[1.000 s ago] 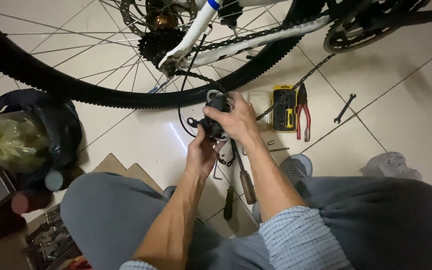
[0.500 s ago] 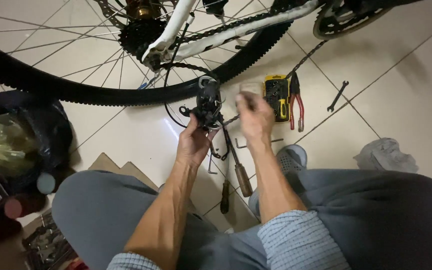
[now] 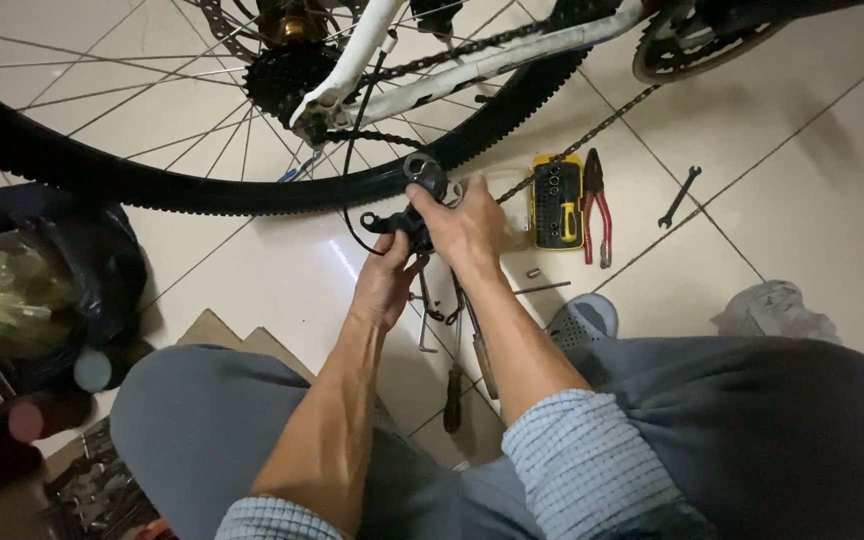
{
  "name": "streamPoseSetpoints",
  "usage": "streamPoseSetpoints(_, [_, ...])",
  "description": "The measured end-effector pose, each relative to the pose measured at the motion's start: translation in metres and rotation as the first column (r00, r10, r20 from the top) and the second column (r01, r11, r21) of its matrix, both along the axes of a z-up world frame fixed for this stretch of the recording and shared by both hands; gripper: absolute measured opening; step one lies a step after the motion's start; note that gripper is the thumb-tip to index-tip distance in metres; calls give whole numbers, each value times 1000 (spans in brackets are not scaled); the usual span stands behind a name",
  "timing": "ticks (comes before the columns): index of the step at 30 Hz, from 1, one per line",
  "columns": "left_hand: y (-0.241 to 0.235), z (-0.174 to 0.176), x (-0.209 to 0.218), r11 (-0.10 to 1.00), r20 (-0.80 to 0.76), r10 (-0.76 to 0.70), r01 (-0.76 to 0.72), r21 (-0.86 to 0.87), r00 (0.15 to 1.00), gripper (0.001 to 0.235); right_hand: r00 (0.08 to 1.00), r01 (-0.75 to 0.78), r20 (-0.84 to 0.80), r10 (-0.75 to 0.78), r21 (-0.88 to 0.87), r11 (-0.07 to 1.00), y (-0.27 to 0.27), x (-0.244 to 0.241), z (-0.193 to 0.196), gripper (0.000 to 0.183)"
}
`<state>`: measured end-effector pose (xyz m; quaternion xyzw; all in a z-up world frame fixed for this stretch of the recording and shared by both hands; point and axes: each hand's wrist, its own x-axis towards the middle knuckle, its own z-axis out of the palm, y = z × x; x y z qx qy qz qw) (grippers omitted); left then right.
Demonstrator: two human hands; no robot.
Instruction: The person sits on the floor and works on a bicycle derailleur, using an Allen key to tighten screws and adjust the mechanism. They handle the derailleur, chain, and various tools laid out on the floor.
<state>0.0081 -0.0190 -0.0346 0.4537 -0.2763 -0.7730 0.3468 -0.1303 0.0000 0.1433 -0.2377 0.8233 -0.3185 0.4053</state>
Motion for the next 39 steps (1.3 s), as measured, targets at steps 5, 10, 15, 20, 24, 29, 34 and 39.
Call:
streamPoseSetpoints(5, [-5, -47, 3, 997, 139, -15, 26, -77, 990, 45, 999, 24, 30, -26, 76, 997, -12, -11, -35, 79])
streamPoseSetpoints(10, [3, 0, -7, 991, 201, -10, 36, -127, 980, 44, 975, 122, 191, -117, -17, 992, -11, -14, -30, 61])
streamPoseSetpoints(15, [4, 43, -19, 979, 219, 75, -29, -204, 973, 42, 973, 142, 191, -128, -60, 988, -8, -7, -37, 51])
streamPoseSetpoints(20, [5, 61, -28, 979, 158, 189, -173, -110, 969, 59, 977, 189, 122, -175, -117, 975, 1, 8, -18, 51])
streamPoseSetpoints(24, [1, 115, -43, 942, 4, 335, -334, 36, 942, 99, 952, 306, 91, -292, -254, 918, 0, 35, -39, 43])
streamPoseSetpoints(29, [12, 152, -45, 940, 242, 280, -316, 129, 929, 106, 929, 368, 58, -366, -246, 897, 0, 47, -42, 48])
streamPoseSetpoints(34, [4, 200, -51, 997, 421, 79, -67, -44, 903, 99, 917, 382, -15, -398, -252, 889, 3, 49, -38, 56])
streamPoseSetpoints(39, [-22, 163, -40, 970, 503, -134, 217, -111, 854, 103, 862, 197, -287, -418, -571, 797, 8, 51, -88, 57])
